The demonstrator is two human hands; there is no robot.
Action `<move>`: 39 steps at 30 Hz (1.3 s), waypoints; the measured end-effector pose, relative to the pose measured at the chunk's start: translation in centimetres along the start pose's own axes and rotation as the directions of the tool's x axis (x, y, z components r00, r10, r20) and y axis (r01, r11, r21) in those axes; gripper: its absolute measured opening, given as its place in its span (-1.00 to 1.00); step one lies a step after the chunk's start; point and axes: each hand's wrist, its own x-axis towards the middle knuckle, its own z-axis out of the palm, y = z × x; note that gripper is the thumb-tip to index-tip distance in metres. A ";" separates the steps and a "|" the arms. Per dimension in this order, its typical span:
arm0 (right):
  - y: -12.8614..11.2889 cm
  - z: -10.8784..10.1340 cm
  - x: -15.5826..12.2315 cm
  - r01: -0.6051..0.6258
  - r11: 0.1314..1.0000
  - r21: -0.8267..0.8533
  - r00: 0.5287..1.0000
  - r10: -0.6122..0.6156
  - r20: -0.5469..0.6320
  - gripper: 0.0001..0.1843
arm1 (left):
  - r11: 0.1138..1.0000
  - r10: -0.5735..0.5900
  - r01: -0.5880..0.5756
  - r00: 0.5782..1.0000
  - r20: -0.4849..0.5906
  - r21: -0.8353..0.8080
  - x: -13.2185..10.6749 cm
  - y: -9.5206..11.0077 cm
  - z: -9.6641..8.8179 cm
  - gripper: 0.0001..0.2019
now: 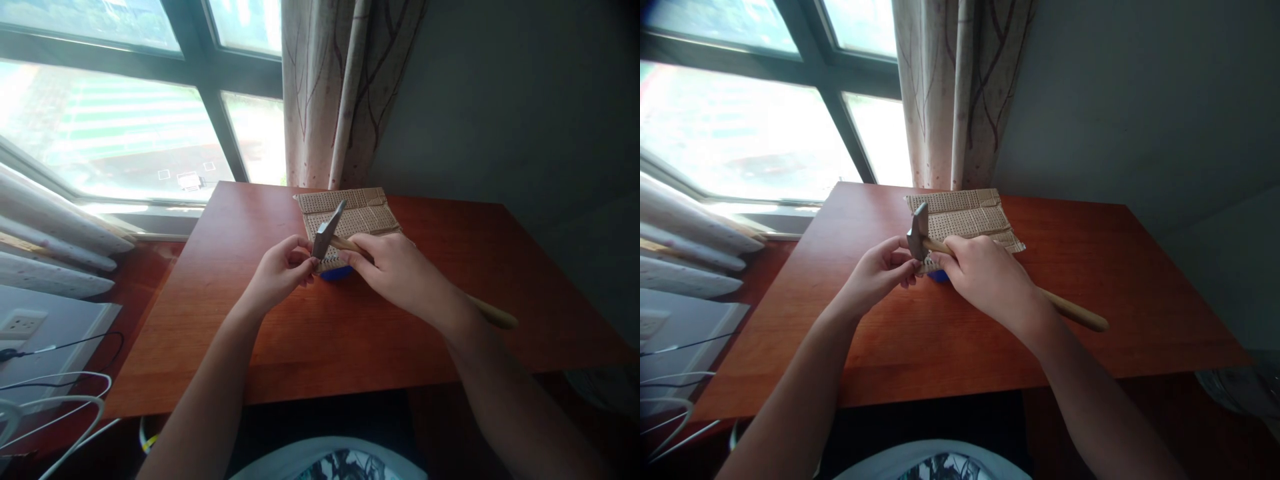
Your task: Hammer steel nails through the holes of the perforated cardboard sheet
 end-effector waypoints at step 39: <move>19.1 4.2 -2.3 -0.138 0.634 0.761 0.549 0.688 -0.474 -0.58 | 0.995 0.068 -0.049 0.967 -0.244 0.083 0.7 -1.1 0.1 -0.75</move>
